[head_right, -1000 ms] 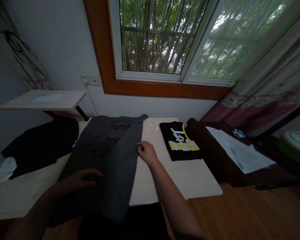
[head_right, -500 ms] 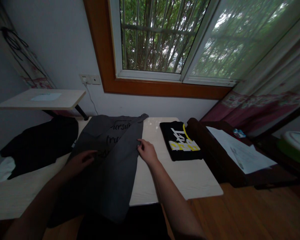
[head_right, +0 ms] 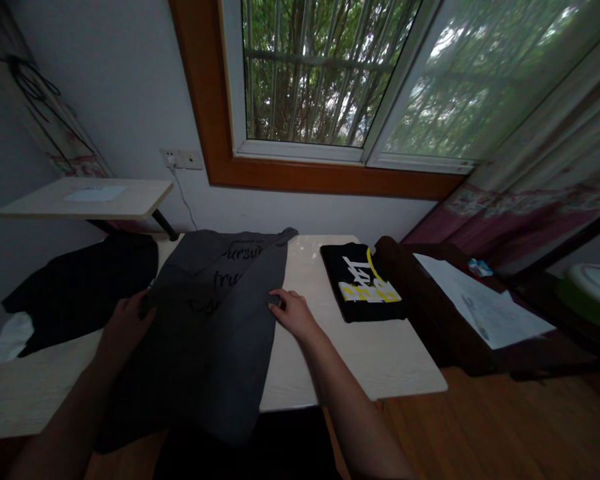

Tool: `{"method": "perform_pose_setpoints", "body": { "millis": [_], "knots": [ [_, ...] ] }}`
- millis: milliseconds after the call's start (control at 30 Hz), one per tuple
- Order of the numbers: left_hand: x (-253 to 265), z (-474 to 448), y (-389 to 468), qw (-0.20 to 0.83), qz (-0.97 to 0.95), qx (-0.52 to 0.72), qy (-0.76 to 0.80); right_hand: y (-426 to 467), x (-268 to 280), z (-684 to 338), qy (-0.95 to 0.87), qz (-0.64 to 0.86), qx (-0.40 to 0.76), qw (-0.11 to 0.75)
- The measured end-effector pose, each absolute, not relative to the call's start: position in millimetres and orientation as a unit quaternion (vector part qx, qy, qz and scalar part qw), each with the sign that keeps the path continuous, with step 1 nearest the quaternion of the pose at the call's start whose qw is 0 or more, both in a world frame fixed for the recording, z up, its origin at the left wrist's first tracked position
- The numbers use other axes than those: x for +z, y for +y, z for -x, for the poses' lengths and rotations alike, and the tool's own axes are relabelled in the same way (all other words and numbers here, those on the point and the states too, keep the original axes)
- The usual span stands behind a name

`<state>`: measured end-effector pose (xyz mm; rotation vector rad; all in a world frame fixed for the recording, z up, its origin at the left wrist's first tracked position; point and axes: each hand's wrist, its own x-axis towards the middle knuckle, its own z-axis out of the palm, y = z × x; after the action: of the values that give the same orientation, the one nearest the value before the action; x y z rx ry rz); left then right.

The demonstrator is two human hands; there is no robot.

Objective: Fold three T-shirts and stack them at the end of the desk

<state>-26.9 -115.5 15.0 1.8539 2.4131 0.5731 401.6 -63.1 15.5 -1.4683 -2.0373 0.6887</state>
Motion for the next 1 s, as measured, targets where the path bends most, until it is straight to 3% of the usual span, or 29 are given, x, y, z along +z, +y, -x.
{"method": "perform_pose_setpoints", "body": {
  "millis": [267, 400, 567, 667, 867, 1000],
  "knots": [
    [15, 32, -138, 0.090, -0.628, 0.148, 0.759, -86, 18, -410, -0.747, 0.519, 0.320, 0.264],
    [18, 45, -154, 0.189, -0.646, 0.138, 0.726, -97, 27, -422, -0.743, 0.504, 0.373, 0.235],
    [33, 58, -176, 0.352, -0.668, 0.090, 0.649, -114, 30, -449, -0.705, 0.448, 0.526, 0.161],
    [41, 59, -180, 0.389, -0.661, 0.091, 0.635, -119, 32, -461, -0.681, 0.423, 0.584, 0.129],
    [52, 46, -163, 0.351, -0.627, 0.112, 0.686, -113, 41, -454, -0.708, 0.496, 0.462, 0.199],
    [57, 39, -157, 0.389, -0.649, 0.110, 0.645, -105, 33, -442, -0.706, 0.529, 0.418, 0.216]
  ]
}}
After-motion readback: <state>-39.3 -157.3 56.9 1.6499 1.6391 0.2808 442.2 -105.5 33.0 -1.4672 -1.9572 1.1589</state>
